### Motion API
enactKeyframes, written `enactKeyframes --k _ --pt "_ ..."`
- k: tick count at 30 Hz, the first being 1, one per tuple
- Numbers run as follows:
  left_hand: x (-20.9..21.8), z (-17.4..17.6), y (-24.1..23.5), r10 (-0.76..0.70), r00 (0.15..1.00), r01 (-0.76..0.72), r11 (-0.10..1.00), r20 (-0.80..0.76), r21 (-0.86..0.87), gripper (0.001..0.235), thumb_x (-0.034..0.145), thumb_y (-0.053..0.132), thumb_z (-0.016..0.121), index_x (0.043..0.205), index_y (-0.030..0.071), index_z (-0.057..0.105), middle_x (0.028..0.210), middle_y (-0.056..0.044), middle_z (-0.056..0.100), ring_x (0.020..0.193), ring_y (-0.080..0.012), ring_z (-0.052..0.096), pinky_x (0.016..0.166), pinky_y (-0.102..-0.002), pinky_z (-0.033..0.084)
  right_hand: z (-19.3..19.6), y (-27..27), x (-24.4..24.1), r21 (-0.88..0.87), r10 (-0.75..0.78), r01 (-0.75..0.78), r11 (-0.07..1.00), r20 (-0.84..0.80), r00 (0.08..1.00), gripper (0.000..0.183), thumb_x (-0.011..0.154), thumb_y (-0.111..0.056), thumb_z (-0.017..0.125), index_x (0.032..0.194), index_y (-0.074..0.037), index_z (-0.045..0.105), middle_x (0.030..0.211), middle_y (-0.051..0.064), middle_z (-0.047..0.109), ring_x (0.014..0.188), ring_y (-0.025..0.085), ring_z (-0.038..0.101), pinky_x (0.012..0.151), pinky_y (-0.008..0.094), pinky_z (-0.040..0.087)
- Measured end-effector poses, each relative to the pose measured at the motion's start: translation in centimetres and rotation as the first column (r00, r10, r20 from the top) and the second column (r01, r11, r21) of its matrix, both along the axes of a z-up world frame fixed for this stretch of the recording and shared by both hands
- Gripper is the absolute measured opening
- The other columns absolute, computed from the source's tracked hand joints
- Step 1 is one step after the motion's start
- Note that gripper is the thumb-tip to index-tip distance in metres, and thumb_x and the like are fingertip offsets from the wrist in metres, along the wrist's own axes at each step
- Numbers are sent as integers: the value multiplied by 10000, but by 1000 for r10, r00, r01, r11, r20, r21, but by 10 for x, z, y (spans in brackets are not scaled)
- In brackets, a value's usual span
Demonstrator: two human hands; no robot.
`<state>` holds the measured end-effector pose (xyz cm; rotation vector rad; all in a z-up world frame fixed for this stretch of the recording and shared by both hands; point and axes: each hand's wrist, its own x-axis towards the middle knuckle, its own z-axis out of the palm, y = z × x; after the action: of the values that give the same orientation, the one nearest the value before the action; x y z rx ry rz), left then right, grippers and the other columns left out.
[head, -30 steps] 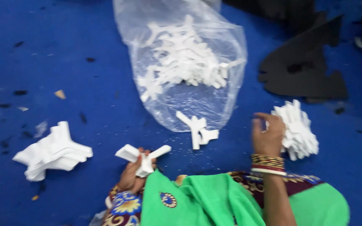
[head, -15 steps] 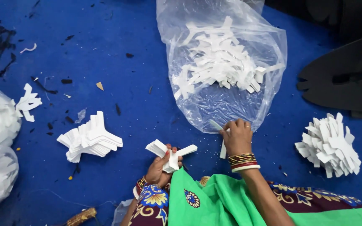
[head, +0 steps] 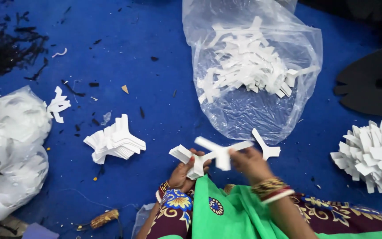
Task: The person sorts and stacks white fabric shoe padding components from a large plastic bag onto the floor.
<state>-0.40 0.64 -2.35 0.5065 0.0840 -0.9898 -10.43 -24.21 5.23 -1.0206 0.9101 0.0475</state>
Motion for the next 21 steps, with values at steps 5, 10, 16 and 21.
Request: enactKeyframes --k 5,10,16,21 --pt "2 18 -7 5 1000 -6 993 7 121 464 1002 113 551 1455 120 449 1507 -115 529 1325 -264 576 1080 -408 530 -25 53 28 -190 182 -183 965 -26 983 277 853 -210 789 1046 -32 700 893 40 768 656 124 607 576 277 491" --pt "0 4 -4 -22 1000 22 993 -10 114 434 1013 141 528 1440 127 453 1485 -122 529 1316 -297 571 1068 -443 532 -25 49 23 -306 257 -223 926 77 963 312 848 -226 808 1036 0 702 868 61 776 716 104 697 629 274 547" --pt "2 20 -4 -51 999 52 997 17 -64 280 1056 174 532 1331 145 488 1286 -101 567 1206 -358 613 934 -479 598 36 3 8 -790 159 -313 527 -270 950 365 849 -341 800 1105 -104 693 787 94 685 694 220 660 654 369 530" --pt "5 10 -1 -46 999 45 999 15 11 259 1068 165 533 1324 147 499 1251 -89 559 1124 -287 627 889 -438 606 7 -63 -34 -946 81 -304 115 -296 952 294 849 -229 774 1117 -122 717 1055 123 673 930 337 646 822 448 535"
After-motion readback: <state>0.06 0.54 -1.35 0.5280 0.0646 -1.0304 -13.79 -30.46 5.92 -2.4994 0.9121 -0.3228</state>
